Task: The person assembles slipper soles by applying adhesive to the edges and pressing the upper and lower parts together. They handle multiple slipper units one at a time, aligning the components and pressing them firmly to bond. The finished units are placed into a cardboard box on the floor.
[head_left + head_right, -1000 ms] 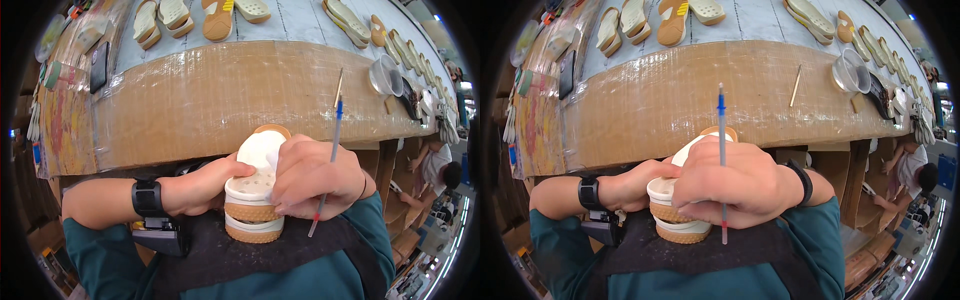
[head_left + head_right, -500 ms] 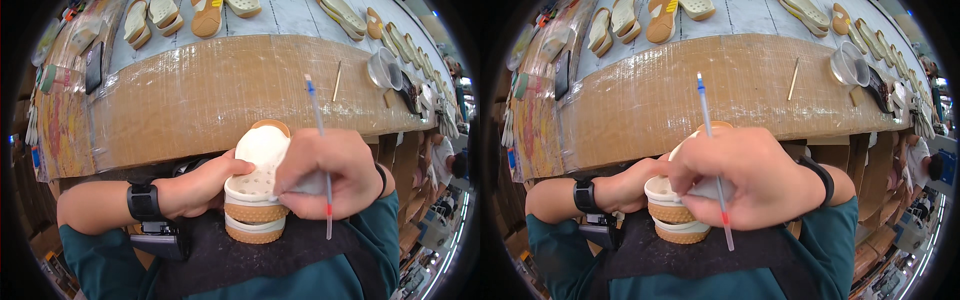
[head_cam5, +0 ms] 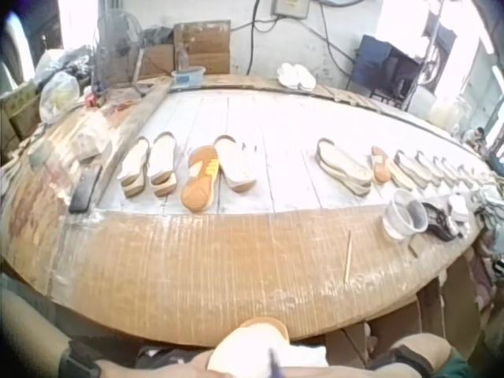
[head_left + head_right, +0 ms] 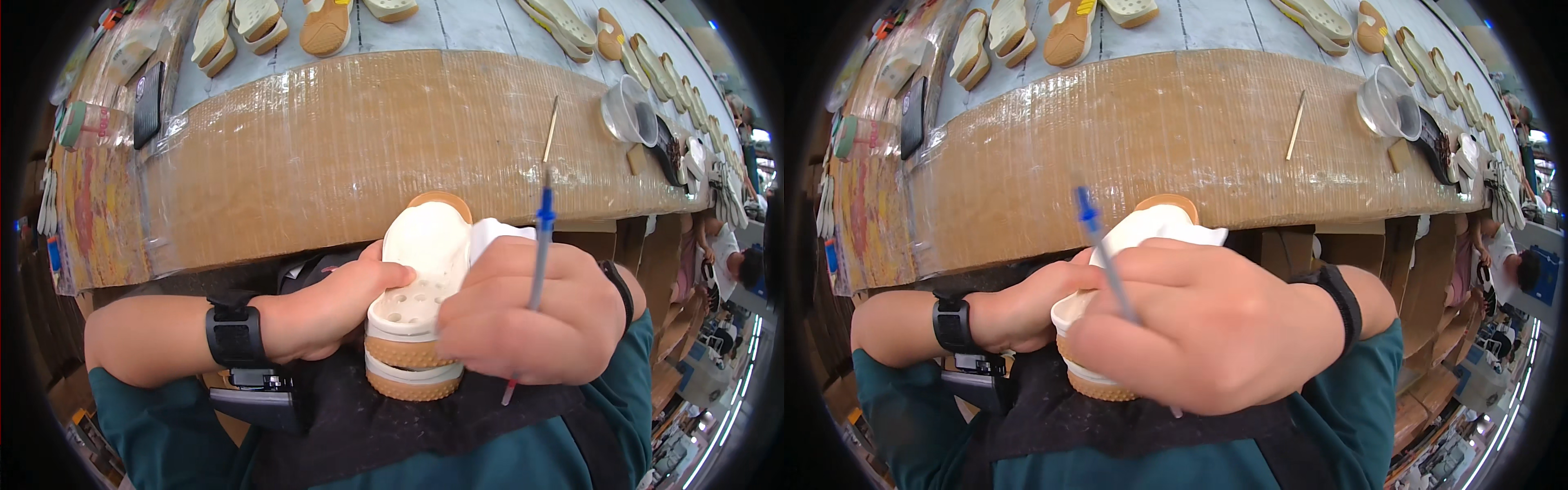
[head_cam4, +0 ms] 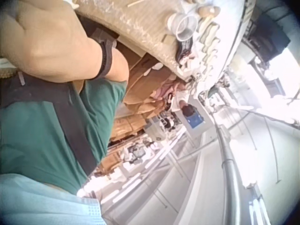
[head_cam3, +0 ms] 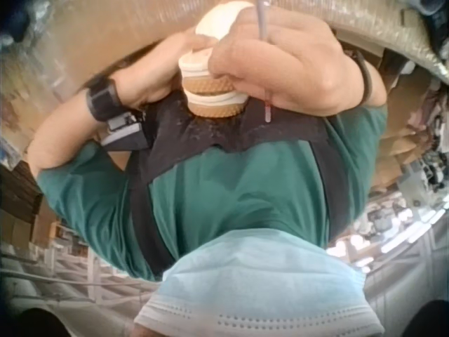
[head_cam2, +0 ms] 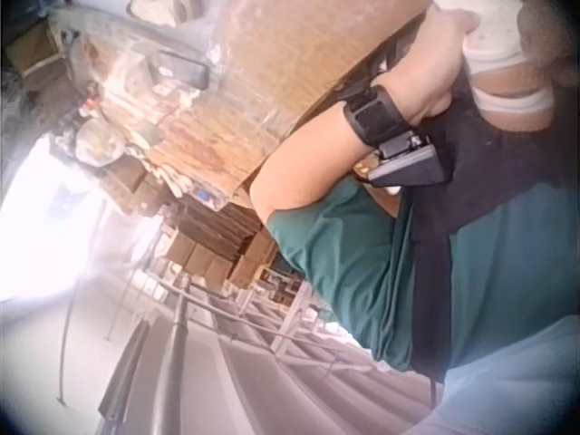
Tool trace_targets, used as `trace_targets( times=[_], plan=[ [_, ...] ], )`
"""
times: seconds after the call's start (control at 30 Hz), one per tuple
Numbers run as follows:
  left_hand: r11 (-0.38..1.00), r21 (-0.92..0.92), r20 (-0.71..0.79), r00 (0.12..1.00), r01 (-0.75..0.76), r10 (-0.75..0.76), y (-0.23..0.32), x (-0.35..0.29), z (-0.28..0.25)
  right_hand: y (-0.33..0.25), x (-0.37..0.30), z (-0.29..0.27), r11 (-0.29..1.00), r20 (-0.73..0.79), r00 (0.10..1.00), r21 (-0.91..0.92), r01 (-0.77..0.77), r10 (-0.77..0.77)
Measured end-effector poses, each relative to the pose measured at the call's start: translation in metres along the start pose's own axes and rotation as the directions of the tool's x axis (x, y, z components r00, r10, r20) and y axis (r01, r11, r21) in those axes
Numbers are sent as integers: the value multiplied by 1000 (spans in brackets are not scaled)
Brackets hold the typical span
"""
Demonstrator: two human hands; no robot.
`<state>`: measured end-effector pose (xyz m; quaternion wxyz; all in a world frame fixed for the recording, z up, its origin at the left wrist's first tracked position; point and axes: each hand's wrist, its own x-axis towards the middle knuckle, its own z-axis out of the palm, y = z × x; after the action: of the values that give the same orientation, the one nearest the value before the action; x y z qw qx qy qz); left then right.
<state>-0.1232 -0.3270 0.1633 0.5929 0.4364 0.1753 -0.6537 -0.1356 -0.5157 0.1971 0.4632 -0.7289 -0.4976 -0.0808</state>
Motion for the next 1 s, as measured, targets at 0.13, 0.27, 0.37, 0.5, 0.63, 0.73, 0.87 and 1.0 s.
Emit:
trace_targets(
  times=[0.13, 0.27, 0.37, 0.5, 0.63, 0.73, 0.87, 1.0],
  plan=[
    [997, -2, 31, 997, 73, -73, 5, -1, 1, -2, 5, -1, 1000, 42, 999, -14, 3, -2],
    [1000, -20, 4, 1000, -3, 4, -2, 2, 2, -7, 2, -5, 998, 36, 999, -55, -30, 32],
    [999, -6, 49, 998, -44, 45, -8, 11, -6, -4, 9, 3, 997, 10, 1000, -68, 20, -19],
    [1000, -28, 15, 1000, -10, 10, -1, 3, -1, -5, 6, -5, 998, 80, 996, -66, -24, 29],
    [1000, 31, 41, 999, -6, 5, -1, 2, -3, -3, 11, -5, 998, 71, 997, -61, 14, -9],
    [999, 26, 63, 998, -21, 19, -3, 5, -5, -2, 14, -2, 998, 72, 997, -61, 1, 4],
    [999, 24, 11, 999, 34, -34, -2, 3, -5, -7, 8, -9, 994, 128, 988, -71, -78, 86],
    [999, 48, 100, 995, -2, -3, 2, 0, -8, -2, 17, -2, 997, 81, 997, -82, -2, 8]
  ],
)
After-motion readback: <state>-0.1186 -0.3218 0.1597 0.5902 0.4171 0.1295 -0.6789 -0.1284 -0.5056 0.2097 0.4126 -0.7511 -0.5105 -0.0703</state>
